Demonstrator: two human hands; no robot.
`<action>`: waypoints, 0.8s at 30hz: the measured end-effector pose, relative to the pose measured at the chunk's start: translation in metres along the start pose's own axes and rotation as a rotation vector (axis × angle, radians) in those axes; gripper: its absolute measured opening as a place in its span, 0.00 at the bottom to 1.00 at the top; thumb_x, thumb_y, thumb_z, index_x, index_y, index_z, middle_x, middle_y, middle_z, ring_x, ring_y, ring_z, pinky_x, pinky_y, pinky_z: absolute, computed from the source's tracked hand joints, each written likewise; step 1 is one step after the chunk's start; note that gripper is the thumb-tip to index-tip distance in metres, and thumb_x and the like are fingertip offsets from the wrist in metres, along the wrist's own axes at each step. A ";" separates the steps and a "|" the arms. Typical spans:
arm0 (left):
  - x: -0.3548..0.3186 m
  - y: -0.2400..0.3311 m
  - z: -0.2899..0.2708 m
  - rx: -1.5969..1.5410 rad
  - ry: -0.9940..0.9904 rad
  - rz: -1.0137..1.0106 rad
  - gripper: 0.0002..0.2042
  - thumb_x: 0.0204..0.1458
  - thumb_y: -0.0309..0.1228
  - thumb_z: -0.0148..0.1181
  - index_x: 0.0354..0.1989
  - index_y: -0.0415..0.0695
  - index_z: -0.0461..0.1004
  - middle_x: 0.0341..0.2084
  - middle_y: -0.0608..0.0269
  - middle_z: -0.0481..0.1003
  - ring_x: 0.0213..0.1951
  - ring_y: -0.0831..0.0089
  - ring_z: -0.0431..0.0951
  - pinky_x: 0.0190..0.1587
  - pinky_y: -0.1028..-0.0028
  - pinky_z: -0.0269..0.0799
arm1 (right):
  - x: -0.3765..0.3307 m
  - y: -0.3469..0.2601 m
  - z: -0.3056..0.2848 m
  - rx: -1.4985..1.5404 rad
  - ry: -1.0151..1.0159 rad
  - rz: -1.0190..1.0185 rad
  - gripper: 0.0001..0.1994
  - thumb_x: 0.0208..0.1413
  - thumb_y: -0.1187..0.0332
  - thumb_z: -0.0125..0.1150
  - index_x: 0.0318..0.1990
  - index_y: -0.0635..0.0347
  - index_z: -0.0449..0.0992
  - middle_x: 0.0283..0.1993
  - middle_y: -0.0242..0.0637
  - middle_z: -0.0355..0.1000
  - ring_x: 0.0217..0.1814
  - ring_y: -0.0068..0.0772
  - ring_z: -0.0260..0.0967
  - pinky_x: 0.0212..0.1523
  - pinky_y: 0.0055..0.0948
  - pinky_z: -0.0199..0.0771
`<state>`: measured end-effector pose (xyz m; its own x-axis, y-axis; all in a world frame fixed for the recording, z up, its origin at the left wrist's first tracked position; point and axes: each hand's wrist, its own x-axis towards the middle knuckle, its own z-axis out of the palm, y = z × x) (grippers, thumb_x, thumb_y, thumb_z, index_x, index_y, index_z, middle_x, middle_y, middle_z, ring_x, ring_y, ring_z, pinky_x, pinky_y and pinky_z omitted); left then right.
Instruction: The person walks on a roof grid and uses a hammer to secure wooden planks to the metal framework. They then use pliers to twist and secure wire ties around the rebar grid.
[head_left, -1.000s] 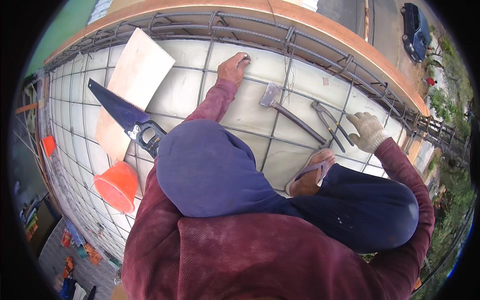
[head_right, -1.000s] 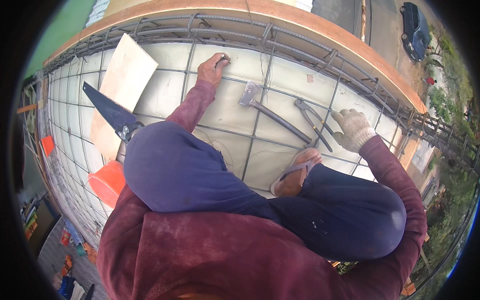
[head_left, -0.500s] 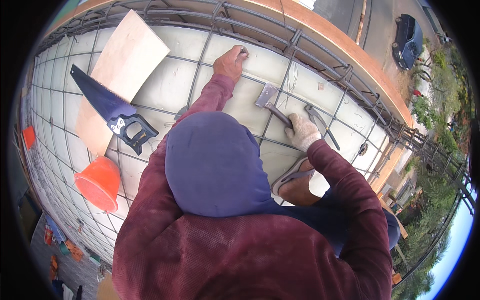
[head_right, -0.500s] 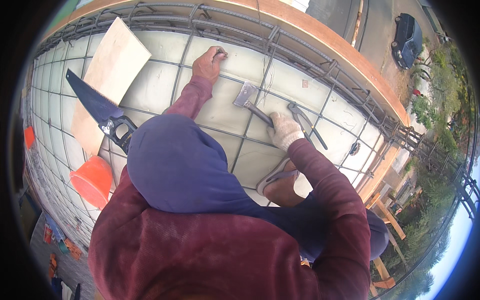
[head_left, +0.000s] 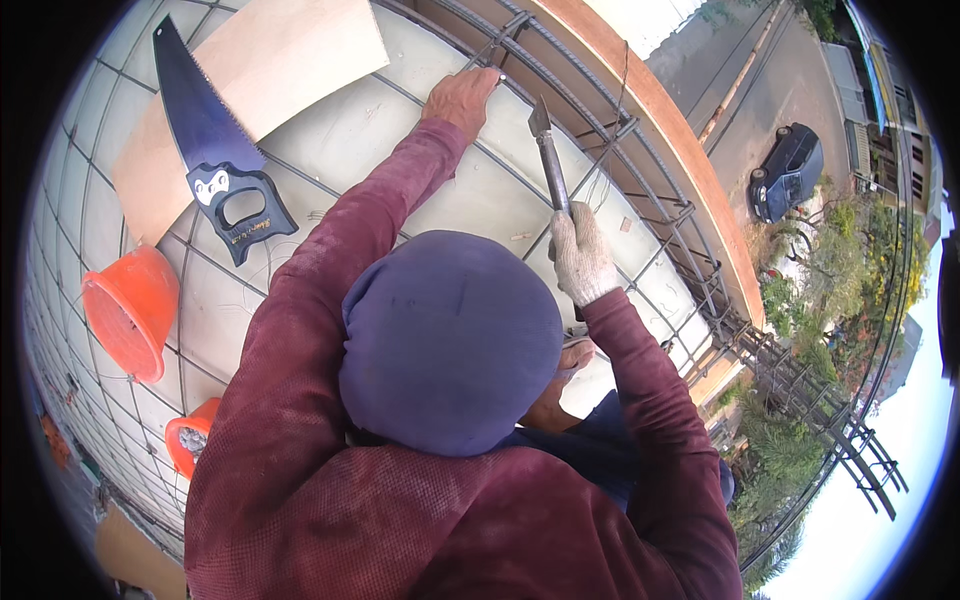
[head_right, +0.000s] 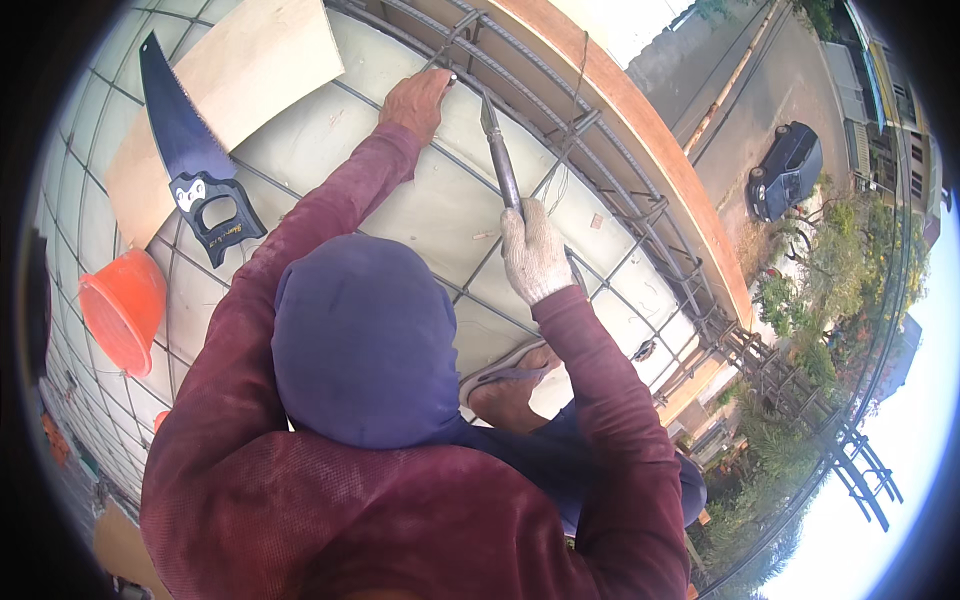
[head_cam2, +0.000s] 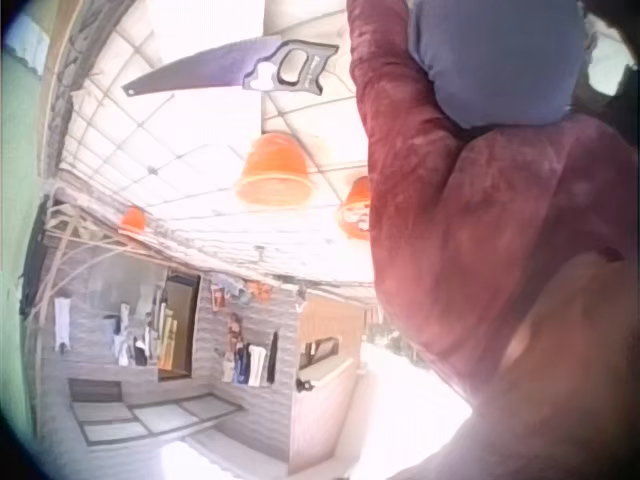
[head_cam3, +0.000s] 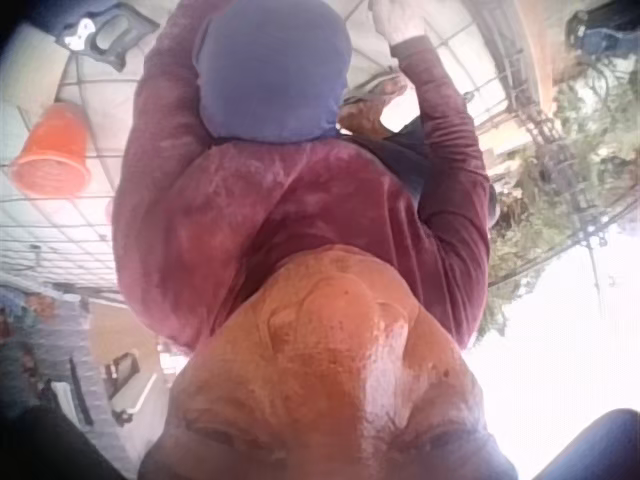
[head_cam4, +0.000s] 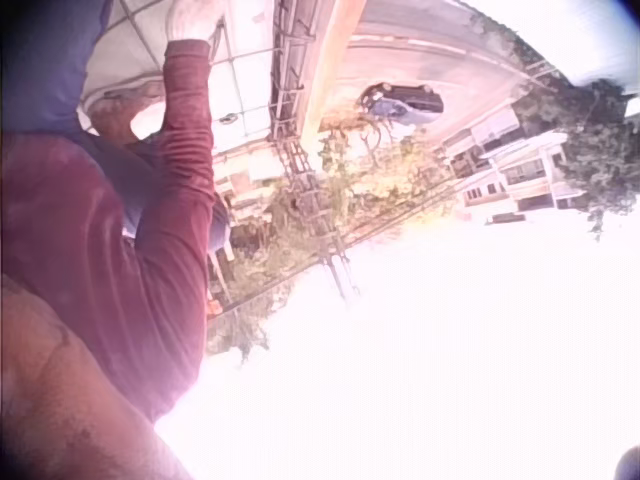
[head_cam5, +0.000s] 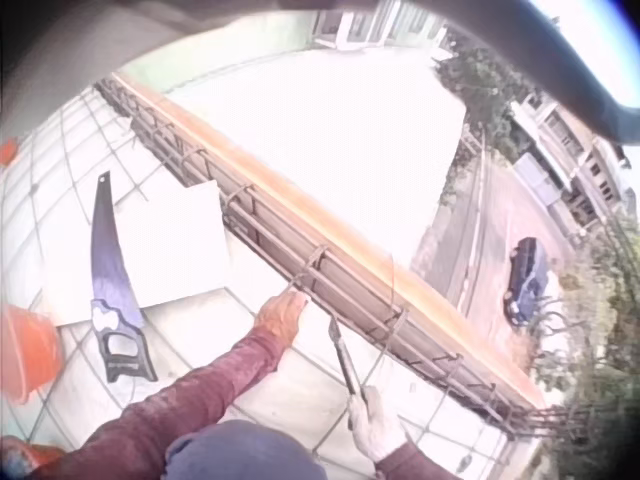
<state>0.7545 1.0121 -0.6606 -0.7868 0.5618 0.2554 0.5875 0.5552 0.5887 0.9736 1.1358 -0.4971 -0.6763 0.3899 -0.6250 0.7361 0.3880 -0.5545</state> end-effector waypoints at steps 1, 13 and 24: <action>0.003 -0.001 -0.001 -0.036 0.047 0.025 0.06 0.60 0.28 0.54 0.44 0.46 0.69 0.37 0.56 0.77 0.40 0.53 0.77 0.43 0.56 0.71 | 0.004 0.006 0.004 -0.065 0.091 -0.163 0.18 0.68 0.56 0.49 0.51 0.64 0.67 0.29 0.57 0.72 0.36 0.63 0.74 0.38 0.50 0.72; 0.001 0.004 -0.004 -0.068 0.040 -0.030 0.06 0.60 0.28 0.54 0.45 0.46 0.69 0.36 0.56 0.78 0.39 0.51 0.77 0.44 0.56 0.70 | 0.007 0.016 0.016 -0.116 0.085 -0.125 0.22 0.70 0.51 0.43 0.49 0.65 0.68 0.28 0.53 0.70 0.30 0.53 0.71 0.30 0.48 0.71; 0.000 0.003 -0.005 -0.015 0.036 -0.031 0.06 0.62 0.30 0.53 0.45 0.47 0.70 0.35 0.58 0.78 0.39 0.54 0.78 0.42 0.57 0.70 | 0.011 0.027 0.025 -0.268 0.139 -0.072 0.21 0.69 0.53 0.42 0.51 0.64 0.69 0.36 0.65 0.74 0.43 0.69 0.73 0.47 0.58 0.72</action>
<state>0.7556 1.0108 -0.6555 -0.8112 0.5221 0.2636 0.5598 0.5626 0.6084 0.9871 1.1299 -0.5328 -0.7369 0.4568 -0.4984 0.6659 0.6177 -0.4184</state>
